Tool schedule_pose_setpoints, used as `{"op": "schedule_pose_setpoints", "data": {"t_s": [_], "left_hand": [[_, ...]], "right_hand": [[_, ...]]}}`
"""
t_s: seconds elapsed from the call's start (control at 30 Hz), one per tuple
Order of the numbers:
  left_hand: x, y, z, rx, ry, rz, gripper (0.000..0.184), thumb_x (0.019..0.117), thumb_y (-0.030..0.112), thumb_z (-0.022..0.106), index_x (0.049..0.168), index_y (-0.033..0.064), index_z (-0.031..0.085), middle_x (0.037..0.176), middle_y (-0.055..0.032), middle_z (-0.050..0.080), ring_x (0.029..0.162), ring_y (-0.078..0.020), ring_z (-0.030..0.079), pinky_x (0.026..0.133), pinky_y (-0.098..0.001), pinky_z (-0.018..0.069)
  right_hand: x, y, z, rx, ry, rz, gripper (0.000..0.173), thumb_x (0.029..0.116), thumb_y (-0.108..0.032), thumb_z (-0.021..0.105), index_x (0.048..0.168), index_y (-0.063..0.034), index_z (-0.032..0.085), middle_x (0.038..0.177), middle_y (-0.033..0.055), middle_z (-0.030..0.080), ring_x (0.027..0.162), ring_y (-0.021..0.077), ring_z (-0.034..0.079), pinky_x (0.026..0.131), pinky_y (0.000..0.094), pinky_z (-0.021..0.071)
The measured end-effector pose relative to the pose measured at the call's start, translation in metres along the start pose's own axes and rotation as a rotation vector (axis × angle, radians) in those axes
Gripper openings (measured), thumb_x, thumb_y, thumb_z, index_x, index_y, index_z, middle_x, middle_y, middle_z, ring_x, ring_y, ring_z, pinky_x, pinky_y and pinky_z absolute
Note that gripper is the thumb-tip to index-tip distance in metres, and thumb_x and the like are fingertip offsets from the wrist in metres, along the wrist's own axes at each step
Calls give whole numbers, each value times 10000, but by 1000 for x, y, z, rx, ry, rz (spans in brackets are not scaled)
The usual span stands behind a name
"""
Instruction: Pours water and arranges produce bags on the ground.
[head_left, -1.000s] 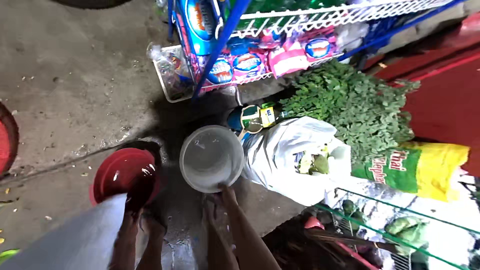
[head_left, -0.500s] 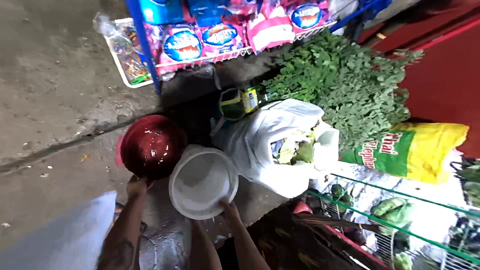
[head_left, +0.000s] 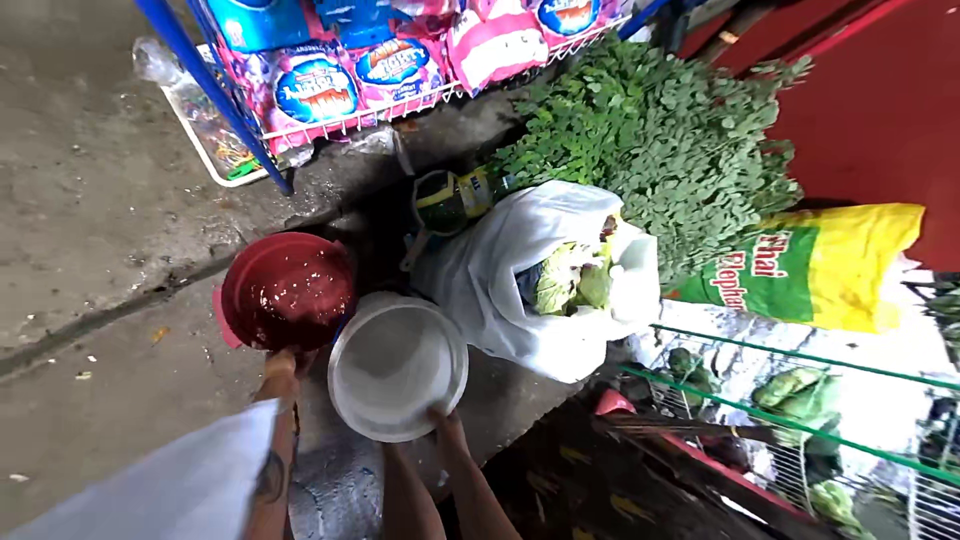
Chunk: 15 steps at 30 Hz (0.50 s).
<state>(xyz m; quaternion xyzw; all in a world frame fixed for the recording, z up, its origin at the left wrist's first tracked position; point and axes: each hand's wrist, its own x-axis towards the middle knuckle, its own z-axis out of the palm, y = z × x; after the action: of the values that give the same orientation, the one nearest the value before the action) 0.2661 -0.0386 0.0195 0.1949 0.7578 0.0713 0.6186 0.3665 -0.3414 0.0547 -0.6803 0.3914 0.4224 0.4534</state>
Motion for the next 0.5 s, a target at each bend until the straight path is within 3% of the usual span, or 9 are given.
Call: {"op": "schedule_pose_setpoints", "data": {"t_s": [0.1,0.17,0.2,0.3,0.37,0.43,0.5], "left_hand": [[0,-6,-19,136,-19,-65,433,1039,212,534,1441,65,465,1307,-192,593,1110,-300,606,884,-516,508],[-10,-7,-38,213,-11,-46,554,1039,320,552,1518,85,403,1489,-211,474,1304,-371,500,989,-616,438],[-8,-8,-54,262,10,9,603,1035,356,551,1542,84,369,1533,-224,417,1339,-393,457,1010,-638,420],[32,9,-99,441,140,276,603,1028,359,573,1500,11,436,1483,-240,494,1322,-363,518,1044,-571,464],[47,44,-111,522,45,351,576,1049,312,537,1535,44,383,1513,-193,467,1337,-301,496,1063,-531,450],[65,74,-105,641,-88,333,623,1037,286,560,1587,147,304,1546,-146,437,1340,-279,499,1041,-538,469],[69,93,-86,878,-110,340,672,995,259,640,1580,145,330,1539,-175,453,1356,-329,501,1047,-577,464]], "right_hand": [[5,-5,-2,-35,-3,24,551,1012,-68,621,1510,-55,384,1233,270,629,962,355,694,784,504,602],[6,-6,-3,-71,4,31,559,1013,-84,627,1517,-55,387,1245,269,629,985,356,689,806,511,593],[4,-3,-3,-88,9,30,551,1013,-97,629,1510,-45,397,1244,267,634,996,356,690,817,513,594],[1,6,1,-108,49,27,548,1010,-126,640,1504,-35,422,1273,273,634,1059,383,683,881,551,577],[1,8,5,-123,72,15,548,1017,-151,638,1505,-31,420,1287,280,627,1089,397,672,907,568,563],[0,6,7,-173,76,26,579,1018,-166,635,1528,-38,392,1309,289,616,1129,414,657,937,588,546],[2,10,4,-211,49,27,622,1007,-168,645,1548,-47,362,1323,290,612,1155,421,654,955,600,545]]}}
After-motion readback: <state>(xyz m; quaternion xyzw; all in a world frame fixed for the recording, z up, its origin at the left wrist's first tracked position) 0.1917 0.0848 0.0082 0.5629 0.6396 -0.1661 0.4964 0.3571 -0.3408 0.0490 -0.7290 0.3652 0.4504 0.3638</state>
